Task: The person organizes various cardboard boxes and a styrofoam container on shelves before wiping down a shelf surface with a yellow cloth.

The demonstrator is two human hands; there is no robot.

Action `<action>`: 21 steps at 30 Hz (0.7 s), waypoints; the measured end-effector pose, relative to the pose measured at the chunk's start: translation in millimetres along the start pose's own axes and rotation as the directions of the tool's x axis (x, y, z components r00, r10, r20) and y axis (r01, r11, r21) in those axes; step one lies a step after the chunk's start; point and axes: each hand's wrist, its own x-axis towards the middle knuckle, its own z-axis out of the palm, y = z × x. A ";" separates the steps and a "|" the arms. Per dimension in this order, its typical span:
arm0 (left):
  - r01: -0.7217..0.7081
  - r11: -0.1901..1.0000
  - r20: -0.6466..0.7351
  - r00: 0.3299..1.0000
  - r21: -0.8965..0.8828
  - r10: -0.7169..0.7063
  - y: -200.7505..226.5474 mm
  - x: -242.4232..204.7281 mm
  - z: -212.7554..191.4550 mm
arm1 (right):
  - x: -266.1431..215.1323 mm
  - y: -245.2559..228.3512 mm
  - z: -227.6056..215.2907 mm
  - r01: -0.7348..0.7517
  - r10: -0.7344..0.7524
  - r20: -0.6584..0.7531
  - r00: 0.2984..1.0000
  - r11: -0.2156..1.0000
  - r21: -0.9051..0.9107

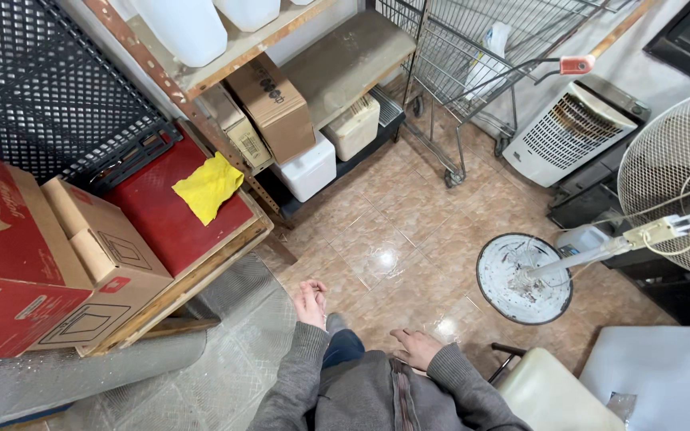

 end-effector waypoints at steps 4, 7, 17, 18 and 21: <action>-0.020 0.999 -0.019 1.000 0.035 0.020 -8.6 41.6 29.6 | 22.9 23.6 -44.2 -0.024 0.027 0.050 0.998 0.998 -0.063; -0.043 0.998 -0.080 0.996 0.053 0.047 -2.7 88.3 50.2 | 47.5 35.2 -91.6 0.083 -0.078 -0.041 0.996 0.989 0.119; -0.096 0.987 -0.246 0.961 0.127 0.125 65.6 309.5 115.9 | 172.1 102.9 -288.7 0.120 -0.100 -0.172 0.980 0.986 0.112; -0.055 0.976 -0.263 0.958 0.213 0.111 74.5 332.2 116.6 | 192.3 107.2 -304.6 0.157 -0.136 -0.214 0.967 0.984 0.082; -0.030 0.979 -0.267 0.960 0.203 0.085 60.7 418.8 99.8 | 255.3 87.3 -370.9 0.167 -0.130 -0.228 0.965 0.974 0.154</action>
